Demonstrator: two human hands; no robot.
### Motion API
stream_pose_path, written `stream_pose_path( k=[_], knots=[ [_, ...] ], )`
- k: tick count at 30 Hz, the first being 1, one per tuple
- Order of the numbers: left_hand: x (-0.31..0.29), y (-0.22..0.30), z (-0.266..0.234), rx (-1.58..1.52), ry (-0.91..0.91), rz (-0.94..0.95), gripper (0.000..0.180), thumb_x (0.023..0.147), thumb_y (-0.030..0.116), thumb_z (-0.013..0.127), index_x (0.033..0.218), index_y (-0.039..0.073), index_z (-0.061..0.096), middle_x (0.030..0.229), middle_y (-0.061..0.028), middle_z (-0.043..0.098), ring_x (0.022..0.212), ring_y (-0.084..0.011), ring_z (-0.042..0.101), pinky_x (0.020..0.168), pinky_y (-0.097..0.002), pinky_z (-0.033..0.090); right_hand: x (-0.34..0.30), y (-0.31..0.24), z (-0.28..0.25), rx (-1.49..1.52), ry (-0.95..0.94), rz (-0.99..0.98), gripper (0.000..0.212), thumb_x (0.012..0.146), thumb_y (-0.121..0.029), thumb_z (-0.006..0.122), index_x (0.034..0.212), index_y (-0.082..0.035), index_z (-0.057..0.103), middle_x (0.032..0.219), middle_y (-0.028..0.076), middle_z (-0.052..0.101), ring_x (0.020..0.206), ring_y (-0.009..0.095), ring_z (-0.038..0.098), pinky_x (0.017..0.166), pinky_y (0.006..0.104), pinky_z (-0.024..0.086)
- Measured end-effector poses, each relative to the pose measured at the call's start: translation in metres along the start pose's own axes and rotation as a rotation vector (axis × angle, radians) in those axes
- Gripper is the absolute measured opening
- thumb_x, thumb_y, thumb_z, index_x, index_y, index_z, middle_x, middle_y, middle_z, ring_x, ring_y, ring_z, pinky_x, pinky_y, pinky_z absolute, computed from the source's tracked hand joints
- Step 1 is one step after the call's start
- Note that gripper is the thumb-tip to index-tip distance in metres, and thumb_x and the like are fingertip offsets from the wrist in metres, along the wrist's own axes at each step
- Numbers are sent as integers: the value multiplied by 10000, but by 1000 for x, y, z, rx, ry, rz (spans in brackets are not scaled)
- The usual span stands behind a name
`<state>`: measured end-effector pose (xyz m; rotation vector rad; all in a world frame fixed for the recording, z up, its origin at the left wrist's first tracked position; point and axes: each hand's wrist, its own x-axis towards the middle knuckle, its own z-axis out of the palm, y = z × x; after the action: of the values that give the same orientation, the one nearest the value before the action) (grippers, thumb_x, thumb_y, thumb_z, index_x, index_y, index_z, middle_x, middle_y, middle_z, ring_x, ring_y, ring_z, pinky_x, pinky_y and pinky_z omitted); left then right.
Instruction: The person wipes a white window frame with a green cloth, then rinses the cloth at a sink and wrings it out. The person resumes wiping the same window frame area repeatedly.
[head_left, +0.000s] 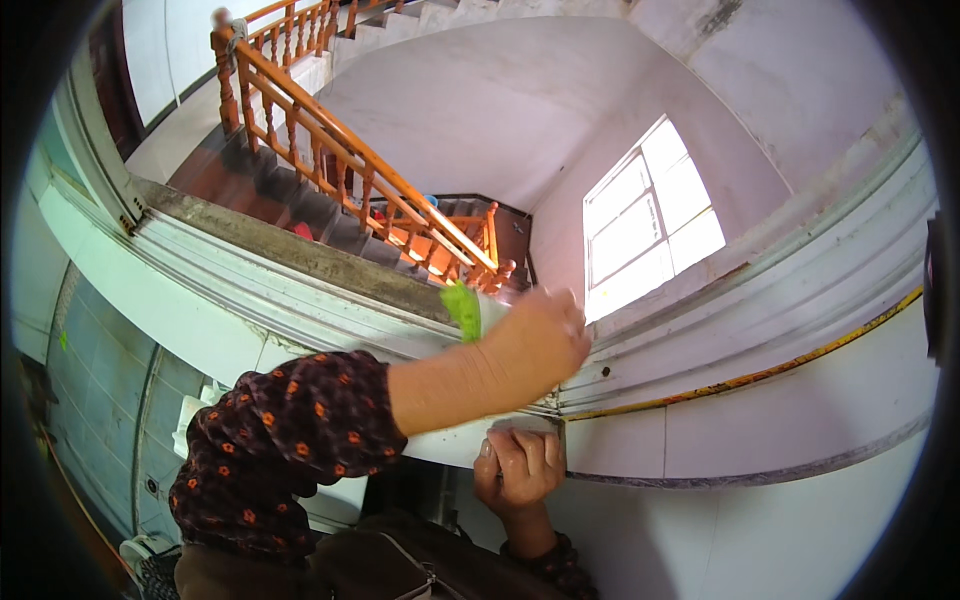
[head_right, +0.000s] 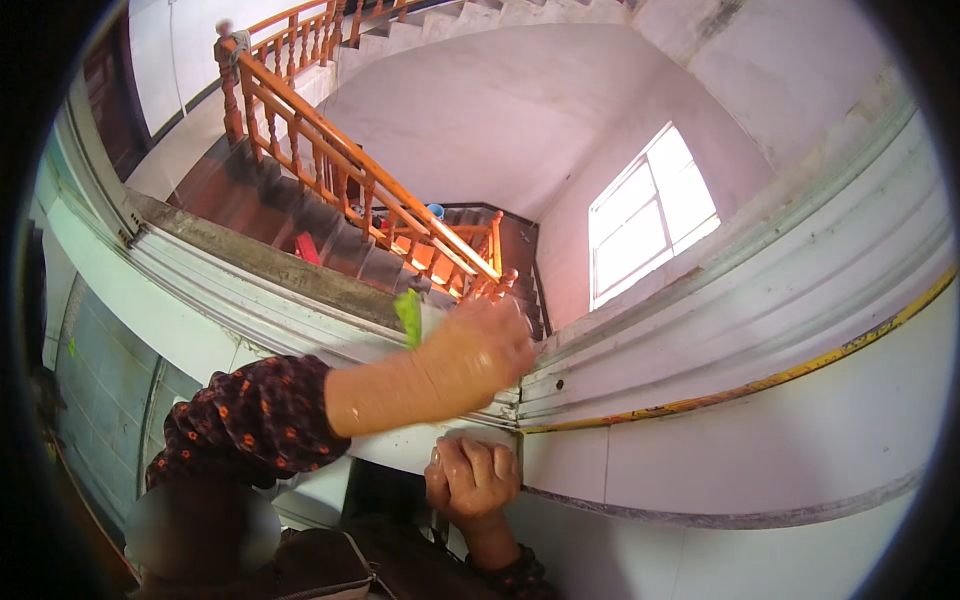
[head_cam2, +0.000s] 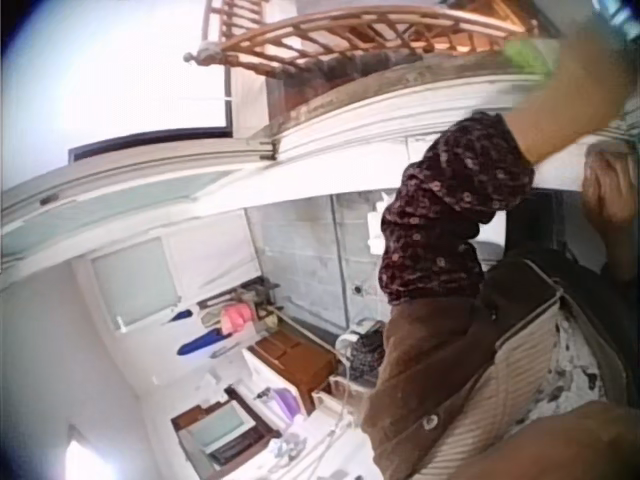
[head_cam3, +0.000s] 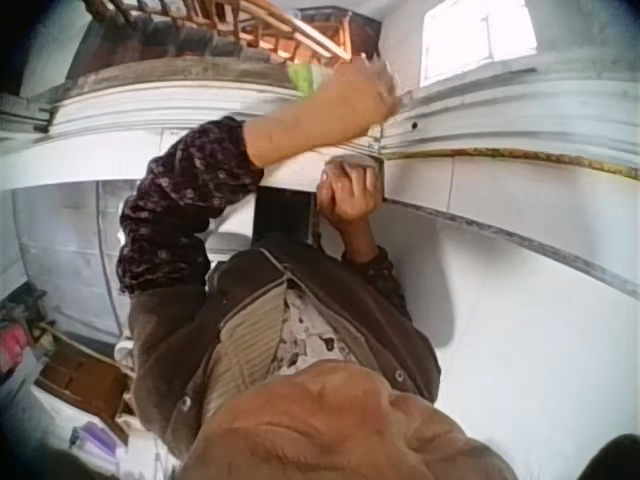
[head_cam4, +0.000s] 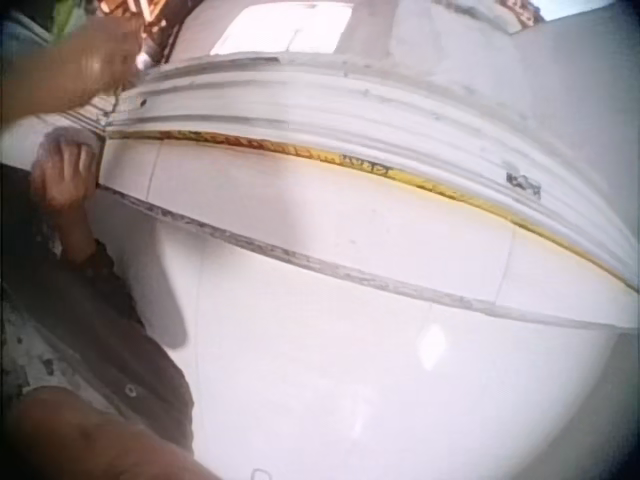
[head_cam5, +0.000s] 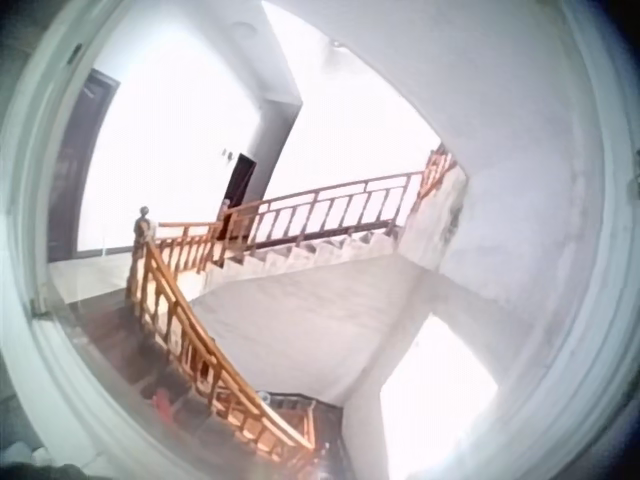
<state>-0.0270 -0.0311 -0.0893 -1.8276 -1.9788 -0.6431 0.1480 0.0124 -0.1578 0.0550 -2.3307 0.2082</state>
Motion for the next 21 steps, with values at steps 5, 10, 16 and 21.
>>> stream_pose_path(
  k=[5, 10, 16, 21],
  knots=[
    [-5, 7, 16, -441, 101, -34, 262, 555, 133, 726, 803, 82, 660, 853, -53, 620, 898, -293, 602, 746, -429, 521, 2, -2, 2, -16, -12, -24, 170, 789, -111, 641, 936, -46, 697, 900, 107, 646, 743, 307, 582, 682, 422, 498],
    [-8, 10, 36, -176, 10, 134, 209, 583, 132, 707, 783, 88, 665, 820, -43, 620, 864, -282, 614, 780, -381, 517, 2, -1, 5, 7, 30, -23, 195, 798, -117, 635, 966, -52, 709, 894, 96, 644, 736, 301, 578, 654, 410, 482],
    [-17, -29, -42, -139, -89, -91, 228, 662, 123, 720, 881, 78, 677, 875, -74, 667, 907, -306, 667, 761, -420, 538, 1, -1, 4, 14, 46, -39, 167, 793, -128, 629, 940, -79, 692, 867, 80, 638, 720, 300, 575, 639, 413, 480],
    [-69, -74, -147, -10, -173, -363, 224, 676, 52, 762, 890, 78, 700, 918, -97, 673, 940, -333, 657, 799, -429, 527, 0, 3, 7, 21, 63, 2, 131, 769, -109, 641, 895, -86, 669, 841, 67, 624, 697, 290, 555, 614, 407, 465]
  ],
)
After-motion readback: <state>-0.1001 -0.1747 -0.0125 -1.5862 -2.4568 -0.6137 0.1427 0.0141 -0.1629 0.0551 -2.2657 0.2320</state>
